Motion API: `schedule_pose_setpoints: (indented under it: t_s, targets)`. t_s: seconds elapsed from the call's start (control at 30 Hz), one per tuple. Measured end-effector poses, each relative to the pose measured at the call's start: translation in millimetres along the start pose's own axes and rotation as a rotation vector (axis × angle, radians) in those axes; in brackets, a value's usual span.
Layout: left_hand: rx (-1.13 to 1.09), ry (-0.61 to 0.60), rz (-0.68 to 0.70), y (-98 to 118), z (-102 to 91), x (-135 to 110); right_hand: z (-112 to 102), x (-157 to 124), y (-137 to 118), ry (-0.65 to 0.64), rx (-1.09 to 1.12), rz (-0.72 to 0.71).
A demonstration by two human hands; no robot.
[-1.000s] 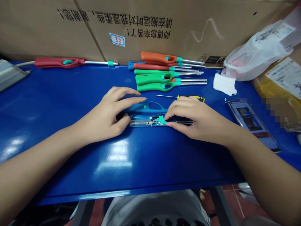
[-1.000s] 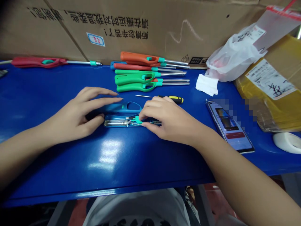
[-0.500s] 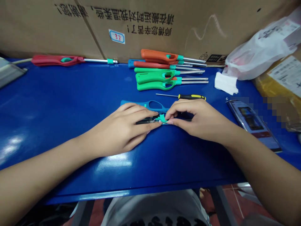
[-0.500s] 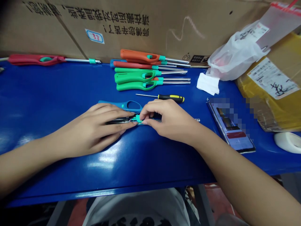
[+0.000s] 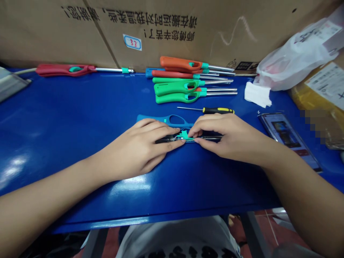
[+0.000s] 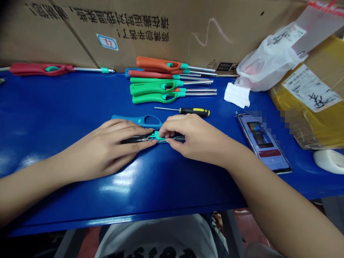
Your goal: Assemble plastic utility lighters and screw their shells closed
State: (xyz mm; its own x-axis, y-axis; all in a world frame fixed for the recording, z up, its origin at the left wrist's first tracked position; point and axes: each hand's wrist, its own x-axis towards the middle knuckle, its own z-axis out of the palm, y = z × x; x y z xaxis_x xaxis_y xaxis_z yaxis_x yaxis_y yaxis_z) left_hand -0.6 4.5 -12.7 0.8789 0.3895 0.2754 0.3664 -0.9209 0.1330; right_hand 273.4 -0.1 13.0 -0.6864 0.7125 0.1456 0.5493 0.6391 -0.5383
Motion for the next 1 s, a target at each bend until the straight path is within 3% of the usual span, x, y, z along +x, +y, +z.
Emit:
schedule_pose_setpoints:
  t_s: [0.23,1.0]
  targets:
    - [0.023,-0.004,-0.009,1,0.3,0,4,1,0,0.001,-0.112,-0.034]
    - [0.1,-0.039,-0.014,12,-2.8,4,1,2,-8,-0.039,-0.098,-0.007]
